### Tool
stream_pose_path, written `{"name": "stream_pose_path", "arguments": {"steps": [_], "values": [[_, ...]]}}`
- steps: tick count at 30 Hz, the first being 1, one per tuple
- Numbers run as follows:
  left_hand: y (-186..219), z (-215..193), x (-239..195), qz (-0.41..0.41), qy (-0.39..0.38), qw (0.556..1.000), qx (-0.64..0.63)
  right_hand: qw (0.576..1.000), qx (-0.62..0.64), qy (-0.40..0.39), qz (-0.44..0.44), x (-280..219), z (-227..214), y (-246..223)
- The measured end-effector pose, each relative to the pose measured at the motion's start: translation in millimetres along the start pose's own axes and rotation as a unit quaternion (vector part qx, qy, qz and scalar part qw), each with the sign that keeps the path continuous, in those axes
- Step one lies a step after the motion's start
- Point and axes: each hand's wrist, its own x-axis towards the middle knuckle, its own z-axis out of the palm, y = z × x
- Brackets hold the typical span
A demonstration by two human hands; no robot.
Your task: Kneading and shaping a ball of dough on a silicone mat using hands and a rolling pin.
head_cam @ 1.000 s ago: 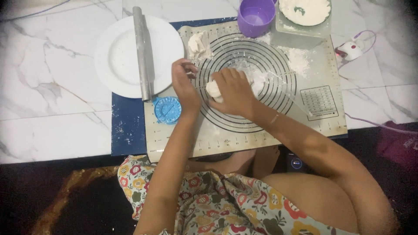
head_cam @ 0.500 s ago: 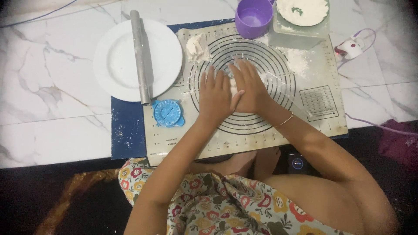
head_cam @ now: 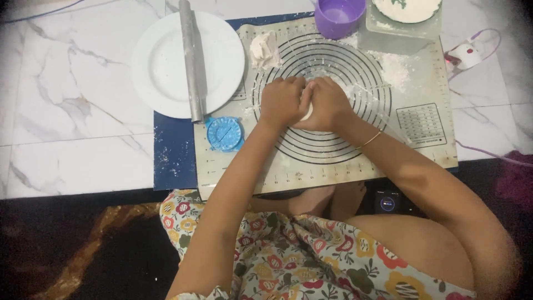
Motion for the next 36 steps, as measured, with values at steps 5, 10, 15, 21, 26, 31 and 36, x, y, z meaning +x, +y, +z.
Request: {"name": "stream_pose_path", "arguments": {"steps": [5,10,15,21,26,31,36], "values": [[2.0,-3.2,-1.2,-0.004,0.026,1.000,0.002,0.998,-0.036,0.046,-0.032,-1.3,9.1,5.2],[0.6,-5.7,0.2,0.007,0.012,1.000,-0.005,0.989,-0.004,0.125,-0.079,-3.5,12.1,8.7],[-0.7,-4.4,1.0,0.005,0.020,1.000,0.002,0.978,-0.010,0.180,-0.106,-1.8,20.2,12.9],[0.8,-3.9,1.6,-0.009,0.022,1.000,-0.013,0.968,0.022,0.212,-0.132,-0.8,21.4,18.6],[4.0,-6.7,2.0,-0.013,0.042,0.999,-0.007,0.961,0.008,0.232,-0.148,0.9,22.0,20.6],[5.5,-7.7,1.9,-0.011,0.059,0.998,-0.006,0.955,0.009,0.242,-0.168,3.2,23.8,25.8],[8.0,-8.9,1.6,-0.012,0.092,0.996,-0.006,0.957,0.011,0.239,-0.166,4.7,23.1,26.8]]}}
